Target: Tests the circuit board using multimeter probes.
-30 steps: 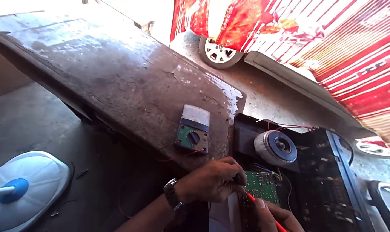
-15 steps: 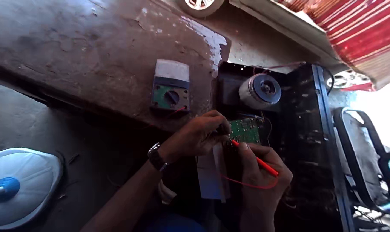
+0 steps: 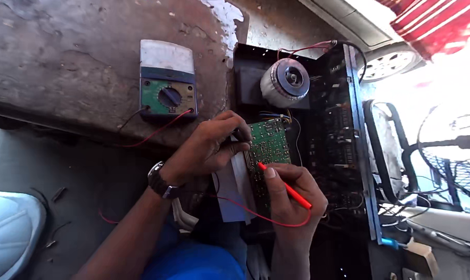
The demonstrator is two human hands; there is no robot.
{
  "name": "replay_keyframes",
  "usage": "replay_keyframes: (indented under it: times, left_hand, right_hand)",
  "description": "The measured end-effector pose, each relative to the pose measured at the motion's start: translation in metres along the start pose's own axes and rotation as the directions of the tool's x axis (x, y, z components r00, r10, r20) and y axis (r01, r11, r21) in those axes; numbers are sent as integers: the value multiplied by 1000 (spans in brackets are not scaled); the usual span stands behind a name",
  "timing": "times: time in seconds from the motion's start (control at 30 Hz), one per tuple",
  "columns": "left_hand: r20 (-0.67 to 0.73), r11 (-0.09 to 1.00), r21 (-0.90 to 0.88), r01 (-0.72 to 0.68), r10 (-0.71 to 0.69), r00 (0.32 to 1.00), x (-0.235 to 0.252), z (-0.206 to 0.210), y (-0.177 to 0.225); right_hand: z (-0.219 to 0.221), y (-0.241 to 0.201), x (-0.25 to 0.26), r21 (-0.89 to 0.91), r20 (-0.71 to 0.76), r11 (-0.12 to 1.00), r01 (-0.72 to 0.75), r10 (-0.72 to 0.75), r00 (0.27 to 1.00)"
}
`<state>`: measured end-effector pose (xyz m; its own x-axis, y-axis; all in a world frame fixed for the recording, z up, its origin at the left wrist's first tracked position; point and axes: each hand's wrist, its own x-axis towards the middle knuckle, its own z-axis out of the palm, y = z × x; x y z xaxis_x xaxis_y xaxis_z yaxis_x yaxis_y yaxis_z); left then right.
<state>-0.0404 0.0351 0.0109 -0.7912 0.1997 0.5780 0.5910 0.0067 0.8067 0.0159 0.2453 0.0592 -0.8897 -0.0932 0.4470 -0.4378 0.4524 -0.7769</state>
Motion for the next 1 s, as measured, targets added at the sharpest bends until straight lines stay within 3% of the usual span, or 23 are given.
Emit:
replay_keyframes:
  times: [0.3, 0.6, 1.0]
  left_hand:
    - [62, 994, -101, -33, 39, 997, -2, -3, -4]
    - [96, 997, -10, -77, 78, 992, 2, -3, -6]
    - [114, 996, -20, -91, 93, 989, 2, -4, -6]
  right_hand:
    - [3, 4, -1, 43, -46, 999, 6, -4, 999]
    - [1, 4, -1, 145, -11, 989, -40, 42, 999]
    - [1, 6, -1, 98, -45, 994, -43, 48, 998]
